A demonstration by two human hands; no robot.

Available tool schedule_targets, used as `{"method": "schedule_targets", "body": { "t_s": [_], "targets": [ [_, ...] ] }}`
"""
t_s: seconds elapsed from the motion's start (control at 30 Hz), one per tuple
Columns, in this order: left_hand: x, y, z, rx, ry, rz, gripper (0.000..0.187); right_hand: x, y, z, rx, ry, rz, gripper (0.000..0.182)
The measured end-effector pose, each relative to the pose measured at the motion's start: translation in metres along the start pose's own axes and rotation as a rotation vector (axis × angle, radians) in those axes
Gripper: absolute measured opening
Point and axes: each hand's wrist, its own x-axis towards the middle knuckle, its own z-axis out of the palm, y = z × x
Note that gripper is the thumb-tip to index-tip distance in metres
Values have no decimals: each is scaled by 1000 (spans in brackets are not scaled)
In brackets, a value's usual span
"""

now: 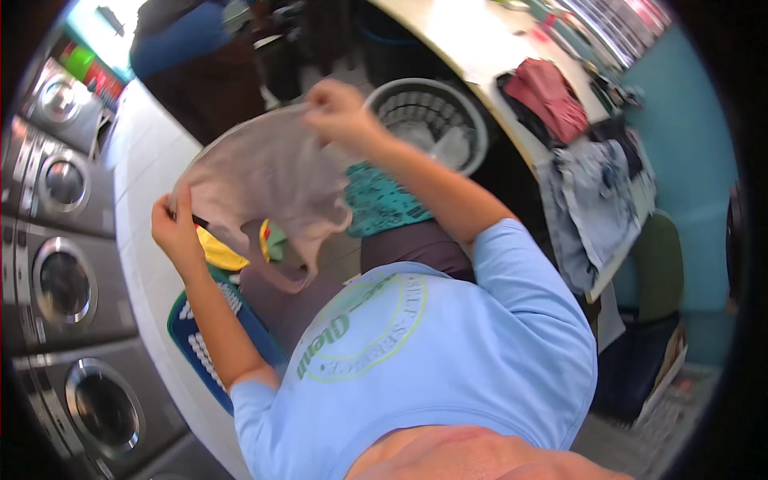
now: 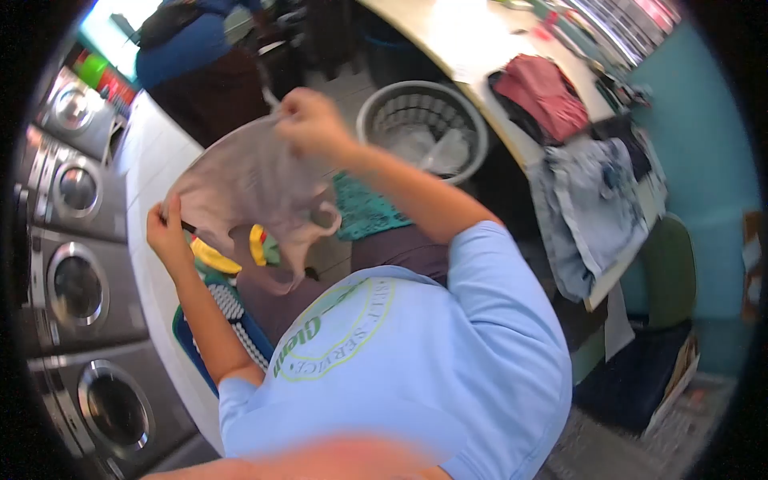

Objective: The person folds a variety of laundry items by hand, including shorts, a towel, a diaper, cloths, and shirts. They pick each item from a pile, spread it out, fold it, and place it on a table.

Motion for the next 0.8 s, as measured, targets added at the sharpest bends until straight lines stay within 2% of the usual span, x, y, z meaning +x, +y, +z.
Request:
{"method": "schedule_targets", "body": {
  "t_s": [0.03,0.07,0.1,0.17,0.23,0.27,0.3,0.33,0.4,0.5,0.53,0.57,0.63,0.73,0.77,0.8],
  "targets": [
    [-14,10,14,80,-18,12,27,-12,-8,19,47,0,-6,17],
    [-32,25,33,56,-111,103,27,-20,-3,36,150,-67,19,16],
    [-55,43,51,36,-196,191,27,-30,-2,48,176,-145,-88,18],
    [-67,52,65,17,-271,300,27,-45,-15,61,52,-334,-176,16],
    [-62,48,66,21,-258,344,27,-52,-28,53,-32,-298,-394,21],
    [-52,43,65,-24,-251,290,27,-57,-30,51,-70,-281,-500,24],
    [-36,36,65,-65,-239,236,27,-63,-21,52,-92,-156,-583,40],
    [-25,32,67,-101,-222,180,26,-72,-4,51,83,-78,-363,45],
    [-13,31,73,-161,-201,243,23,-92,27,50,436,48,91,55],
    [-4,38,75,-160,-146,305,19,-114,32,31,832,200,752,71],
    [-9,50,79,-244,-145,339,19,-113,34,29,889,215,867,77],
    [-12,57,81,-203,-128,332,19,-113,37,26,945,238,982,84],
    [-22,69,84,-300,-198,252,25,-112,31,24,948,197,944,97],
    [-43,81,95,-462,-210,246,27,-108,29,28,968,69,870,114],
    [-47,82,96,-511,-252,253,29,-105,33,28,1014,-55,754,117],
    [-54,85,98,-612,-242,170,30,-101,40,30,1055,-176,633,119]
  ]
}}
